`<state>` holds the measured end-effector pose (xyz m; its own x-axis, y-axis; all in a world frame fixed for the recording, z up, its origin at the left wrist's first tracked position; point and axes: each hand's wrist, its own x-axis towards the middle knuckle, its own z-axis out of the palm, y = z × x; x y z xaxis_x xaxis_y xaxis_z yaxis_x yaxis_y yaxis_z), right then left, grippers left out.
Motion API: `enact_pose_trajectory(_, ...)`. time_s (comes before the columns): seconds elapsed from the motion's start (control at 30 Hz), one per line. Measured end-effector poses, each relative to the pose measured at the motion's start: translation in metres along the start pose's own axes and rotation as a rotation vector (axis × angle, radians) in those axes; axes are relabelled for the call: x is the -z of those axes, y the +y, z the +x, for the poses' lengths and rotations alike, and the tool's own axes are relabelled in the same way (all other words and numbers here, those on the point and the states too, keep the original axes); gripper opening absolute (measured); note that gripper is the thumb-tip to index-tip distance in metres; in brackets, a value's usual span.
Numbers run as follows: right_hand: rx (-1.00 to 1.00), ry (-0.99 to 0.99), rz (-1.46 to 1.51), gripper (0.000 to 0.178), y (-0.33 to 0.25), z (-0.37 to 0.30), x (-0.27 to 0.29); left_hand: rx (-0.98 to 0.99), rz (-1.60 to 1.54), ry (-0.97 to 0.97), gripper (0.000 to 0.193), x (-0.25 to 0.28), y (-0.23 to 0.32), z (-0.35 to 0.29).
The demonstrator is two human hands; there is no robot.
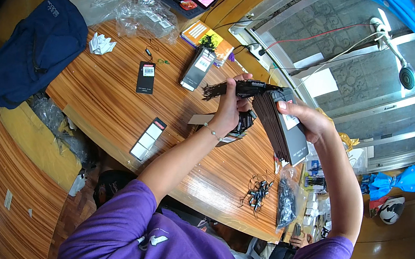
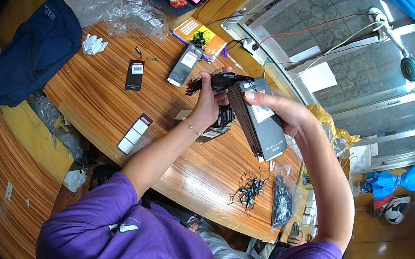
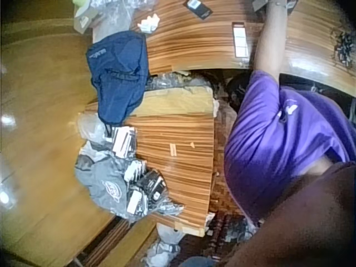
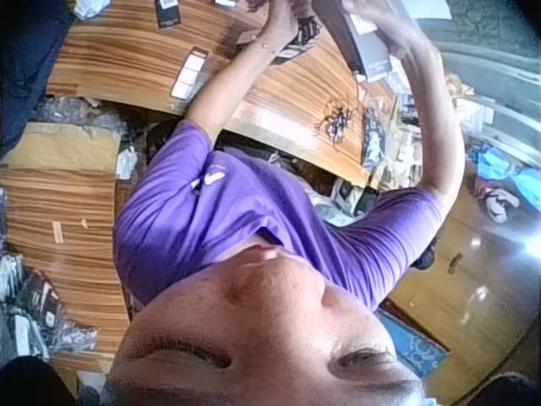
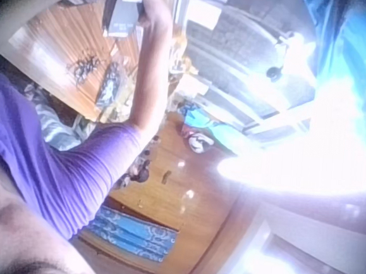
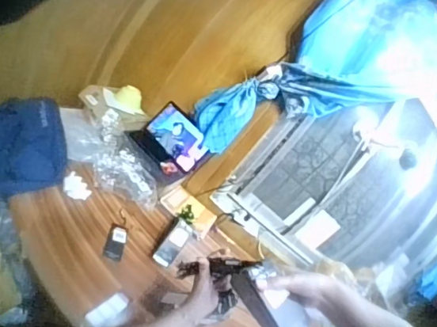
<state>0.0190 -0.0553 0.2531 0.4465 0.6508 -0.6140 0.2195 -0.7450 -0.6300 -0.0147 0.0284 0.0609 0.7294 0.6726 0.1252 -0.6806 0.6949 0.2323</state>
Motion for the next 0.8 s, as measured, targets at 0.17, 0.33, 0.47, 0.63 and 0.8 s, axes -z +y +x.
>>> enact_pose_trajectory(0.17,0.011,0.009,-0.014,0.085,0.002,-0.005,-0.004,0.036,-0.066,0.046,0.050,-0.002,0.004,-0.001)
enact_pose_trajectory(0.33,0.058,-0.022,-0.011,0.086,0.012,-0.003,0.000,0.071,0.000,0.092,0.043,-0.009,0.011,-0.002)
enact_pose_trajectory(0.47,0.148,-0.040,-0.070,0.087,0.022,-0.004,0.000,0.098,0.043,0.147,0.041,-0.014,0.012,-0.005)
enact_pose_trajectory(0.63,0.223,0.005,-0.220,0.089,0.027,-0.016,-0.009,0.079,0.009,0.090,0.037,-0.016,0.013,-0.005)
enact_pose_trajectory(0.8,0.338,0.151,-0.454,0.091,0.054,-0.021,-0.015,-0.016,0.212,0.000,0.038,-0.013,0.010,0.005)
